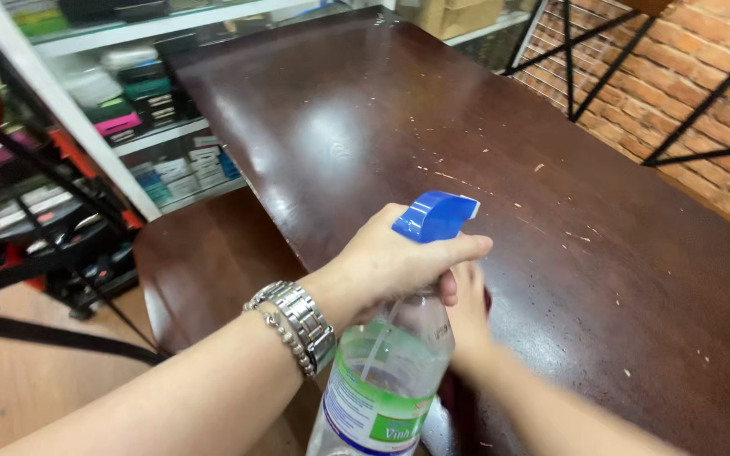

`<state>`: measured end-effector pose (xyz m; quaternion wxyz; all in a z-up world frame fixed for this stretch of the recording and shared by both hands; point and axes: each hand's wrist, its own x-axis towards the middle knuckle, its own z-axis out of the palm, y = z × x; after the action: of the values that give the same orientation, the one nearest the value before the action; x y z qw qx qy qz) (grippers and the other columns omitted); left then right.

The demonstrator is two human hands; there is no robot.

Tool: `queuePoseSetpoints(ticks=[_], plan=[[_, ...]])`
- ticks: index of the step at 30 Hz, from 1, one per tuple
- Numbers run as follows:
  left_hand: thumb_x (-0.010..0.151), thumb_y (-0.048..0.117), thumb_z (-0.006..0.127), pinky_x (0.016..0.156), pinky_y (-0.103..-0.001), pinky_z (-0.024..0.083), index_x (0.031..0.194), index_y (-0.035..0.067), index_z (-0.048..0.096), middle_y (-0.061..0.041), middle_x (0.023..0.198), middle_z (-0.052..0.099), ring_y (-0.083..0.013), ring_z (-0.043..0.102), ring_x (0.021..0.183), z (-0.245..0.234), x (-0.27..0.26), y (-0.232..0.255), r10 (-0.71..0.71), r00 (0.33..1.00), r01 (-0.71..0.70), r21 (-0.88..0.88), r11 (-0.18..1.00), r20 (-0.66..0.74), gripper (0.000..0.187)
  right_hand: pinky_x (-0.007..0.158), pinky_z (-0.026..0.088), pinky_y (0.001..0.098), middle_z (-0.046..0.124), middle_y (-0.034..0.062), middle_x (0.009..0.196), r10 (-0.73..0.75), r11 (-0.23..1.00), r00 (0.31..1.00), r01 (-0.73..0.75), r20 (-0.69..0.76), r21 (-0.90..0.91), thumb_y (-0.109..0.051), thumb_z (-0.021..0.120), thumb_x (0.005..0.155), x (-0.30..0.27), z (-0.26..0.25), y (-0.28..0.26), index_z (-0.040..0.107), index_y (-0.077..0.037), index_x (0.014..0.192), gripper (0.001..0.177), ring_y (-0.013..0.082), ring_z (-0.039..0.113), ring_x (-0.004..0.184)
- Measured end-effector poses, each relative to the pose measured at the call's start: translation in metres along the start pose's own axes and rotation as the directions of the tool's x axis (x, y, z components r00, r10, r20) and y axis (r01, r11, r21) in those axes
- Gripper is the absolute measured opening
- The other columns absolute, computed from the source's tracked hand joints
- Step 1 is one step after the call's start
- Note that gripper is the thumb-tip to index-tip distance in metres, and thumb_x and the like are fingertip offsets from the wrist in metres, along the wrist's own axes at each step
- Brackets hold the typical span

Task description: The person sprays a liquid cleaner onto a dark wooden table and wipes the surface with a maroon cloth. The person moves along the table, repeatedly spraying and wiping different sections to remove debris.

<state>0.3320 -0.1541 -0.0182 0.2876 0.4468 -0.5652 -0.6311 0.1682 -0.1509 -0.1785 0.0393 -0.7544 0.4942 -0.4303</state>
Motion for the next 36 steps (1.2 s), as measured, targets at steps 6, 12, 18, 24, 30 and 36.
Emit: queuePoseSetpoints(ticks=[6,12,18,24,30,36], plan=[[0.082,0.034,0.077,0.058,-0.028,0.055,0.072,0.007,0.072,-0.004,0.060,0.071,-0.0096,0.066,0.054,-0.008,0.018,0.009,0.000,0.997,-0.010,0.128,0.992,0.078,0.030,0.087,0.052,0.0499,0.069,0.0080,0.120,0.431,0.612,0.895,-0.383,-0.115,-0.692,-0.041,0.075,0.081,0.030,-0.109,0.049,0.074,-0.021,0.112,0.036,0.0338,0.062,0.112],[0.082,0.033,0.078,0.057,-0.030,0.057,0.078,0.005,0.070,-0.004,0.061,0.070,-0.0116,0.067,0.053,0.009,0.039,0.020,-0.019,0.987,0.009,0.063,0.998,0.159,0.029,0.110,0.037,0.0489,0.063,0.0009,0.125,0.344,0.666,0.912,-0.406,-0.226,-0.626,-0.042,0.070,0.059,-0.090,-0.045,-0.017,0.072,-0.034,0.105,0.047,0.0264,0.055,0.125],[0.083,0.034,0.078,0.055,-0.031,0.049,0.080,0.005,0.072,-0.005,0.062,0.071,-0.0118,0.063,0.052,0.017,0.055,0.028,-0.015,0.985,-0.002,0.100,0.995,0.170,0.029,0.096,0.051,0.0485,0.070,0.0126,0.113,0.771,0.635,0.635,-0.772,0.053,0.023,-0.034,0.056,0.097,0.041,-0.020,0.050,0.064,-0.010,0.112,0.030,0.0326,0.068,0.109],[0.081,0.034,0.078,0.057,-0.030,0.055,0.078,0.007,0.072,-0.006,0.061,0.070,-0.0124,0.066,0.053,-0.013,0.057,0.030,-0.073,0.995,0.066,0.105,0.992,0.070,0.028,0.096,0.041,0.0526,0.065,0.0079,0.114,0.261,0.723,0.943,-0.334,-0.209,-0.605,-0.030,0.078,0.060,-0.003,-0.046,0.005,0.073,-0.021,0.103,0.044,0.0349,0.057,0.112],[0.081,0.034,0.080,0.055,-0.031,0.055,0.075,0.003,0.071,-0.007,0.061,0.071,-0.0137,0.067,0.053,-0.058,0.077,0.019,-0.078,0.997,0.076,0.082,0.994,0.027,0.033,0.095,0.044,0.0520,0.066,0.0086,0.116,-0.120,0.939,0.992,0.128,0.044,-0.320,-0.031,0.078,0.061,0.061,0.070,-0.015,0.072,-0.022,0.104,0.045,0.0353,0.059,0.111],[0.080,0.034,0.077,0.053,-0.028,0.051,0.083,0.010,0.077,-0.005,0.062,0.072,-0.0123,0.067,0.053,-0.111,0.102,0.022,-0.014,0.998,0.010,0.069,0.998,0.065,0.025,0.092,0.048,0.0496,0.068,0.0103,0.117,0.029,0.861,0.995,-0.075,-0.099,-0.502,-0.028,0.081,0.068,0.135,0.024,0.032,0.070,-0.017,0.108,0.043,0.0363,0.062,0.111]])
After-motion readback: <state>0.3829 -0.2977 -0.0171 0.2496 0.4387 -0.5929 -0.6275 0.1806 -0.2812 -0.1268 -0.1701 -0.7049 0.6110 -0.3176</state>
